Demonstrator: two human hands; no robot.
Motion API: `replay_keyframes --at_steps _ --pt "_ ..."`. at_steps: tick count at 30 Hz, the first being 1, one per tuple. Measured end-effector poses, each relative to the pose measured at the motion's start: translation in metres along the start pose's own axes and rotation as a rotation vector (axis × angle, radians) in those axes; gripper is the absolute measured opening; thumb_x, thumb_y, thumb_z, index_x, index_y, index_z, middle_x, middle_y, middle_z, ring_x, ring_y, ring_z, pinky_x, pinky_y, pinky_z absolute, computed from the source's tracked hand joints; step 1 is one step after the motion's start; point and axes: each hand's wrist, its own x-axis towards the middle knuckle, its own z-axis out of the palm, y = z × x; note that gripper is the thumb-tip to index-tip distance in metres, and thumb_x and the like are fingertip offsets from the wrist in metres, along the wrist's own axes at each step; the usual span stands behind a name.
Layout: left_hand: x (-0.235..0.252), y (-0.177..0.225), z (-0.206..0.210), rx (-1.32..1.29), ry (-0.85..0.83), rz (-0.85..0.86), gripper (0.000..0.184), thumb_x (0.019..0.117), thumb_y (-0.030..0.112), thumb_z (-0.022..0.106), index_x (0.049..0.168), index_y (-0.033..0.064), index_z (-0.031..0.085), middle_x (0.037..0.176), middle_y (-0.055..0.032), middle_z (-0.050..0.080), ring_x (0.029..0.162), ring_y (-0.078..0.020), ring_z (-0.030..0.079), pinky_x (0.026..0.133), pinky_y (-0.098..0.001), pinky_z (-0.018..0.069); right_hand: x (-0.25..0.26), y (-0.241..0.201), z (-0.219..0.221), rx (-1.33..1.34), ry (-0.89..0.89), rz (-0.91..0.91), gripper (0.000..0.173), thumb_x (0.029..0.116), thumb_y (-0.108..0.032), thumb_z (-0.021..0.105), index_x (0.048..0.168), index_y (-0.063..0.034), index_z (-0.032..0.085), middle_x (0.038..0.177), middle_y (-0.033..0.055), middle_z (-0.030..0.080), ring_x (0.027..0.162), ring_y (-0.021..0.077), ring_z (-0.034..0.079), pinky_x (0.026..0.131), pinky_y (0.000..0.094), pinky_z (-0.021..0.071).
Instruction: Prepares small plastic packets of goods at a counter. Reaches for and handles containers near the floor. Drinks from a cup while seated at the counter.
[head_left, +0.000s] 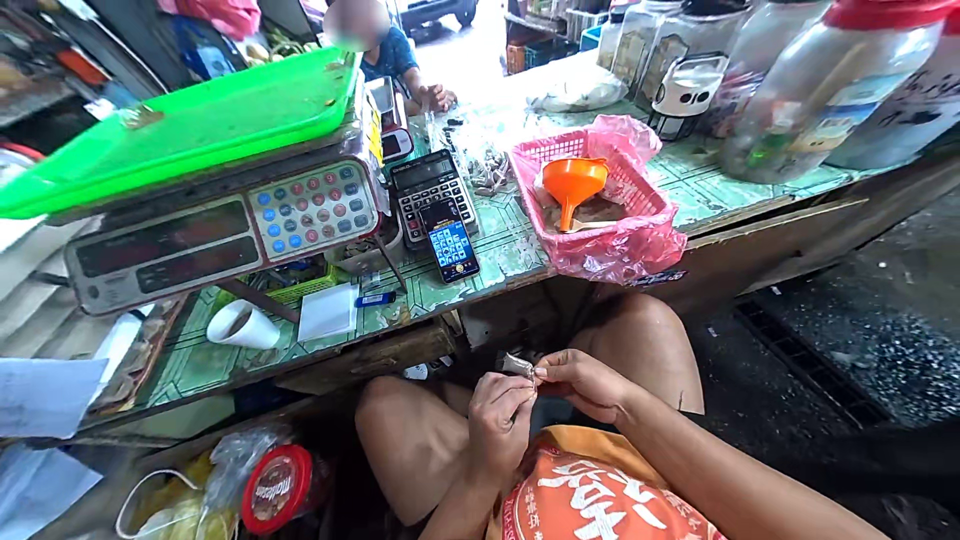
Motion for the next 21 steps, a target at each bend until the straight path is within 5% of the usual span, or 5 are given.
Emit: replay_keyframes --at_steps 3,9,13,16,21 --pt "-0.001 -0.003 -0.004 0.076 0.019 0.052 0.012 0.0911 0.009 0.068 0.089 0.0111 0.08 0.104 0.0012 0.077 0.102 -0.013 0.068 0.093 -0.0315 0.055 -0.006 0.001 0.015 0.178 0.048 -0.003 0.018 0.1016 -0.003 0.053 0.092 0.0017 0.068 0.094 0.0122 0.073 0.09 0.0199 0.071 0.09 0.0376 0.0585" --pt "0.003 -0.031 0.006 0.126 0.051 -0.018 0.011 0.0893 0.009 0.069 0.086 0.01 0.079 0.099 -0.0004 0.076 0.102 -0.0143 0.068 0.094 -0.0326 0.0554 0.006 0.016 0.015 0.314 -0.066 -0.029 0.037 0.0999 -0.024 0.049 0.123 -0.0043 0.07 0.133 0.0114 0.066 0.123 0.0239 0.061 0.103 0.0442 0.05" --pt "0.005 -0.039 0.022 0.165 0.024 -0.26 0.009 0.0863 0.014 0.076 0.094 0.0106 0.079 0.103 -0.0032 0.076 0.109 -0.0189 0.069 0.101 -0.0404 0.0543 0.019 0.034 0.006 0.206 -0.02 -0.042 0.053 0.1042 -0.044 0.034 0.133 -0.0099 0.063 0.129 0.0096 0.067 0.12 0.0249 0.063 0.1 0.0491 0.0524" --pt "0.006 -0.049 0.027 0.173 0.01 -0.377 0.019 0.083 0.015 0.08 0.099 0.0059 0.075 0.107 -0.01 0.073 0.108 -0.0234 0.068 0.1 -0.0425 0.0552 0.028 0.044 -0.001 0.141 -0.059 -0.008 0.065 0.0995 -0.063 0.038 0.138 -0.0167 0.062 0.129 0.0029 0.068 0.122 0.0209 0.062 0.101 0.0511 0.0523" --pt "0.007 -0.067 0.028 0.187 -0.002 -0.416 0.015 0.0838 0.012 0.077 0.097 0.0042 0.075 0.103 -0.0105 0.073 0.102 -0.0241 0.07 0.093 -0.0421 0.0563 0.047 0.049 -0.006 0.193 -0.08 0.038 0.07 0.0979 -0.065 0.044 0.146 -0.0151 0.053 0.14 0.003 0.062 0.13 0.0213 0.059 0.106 0.0507 0.05"
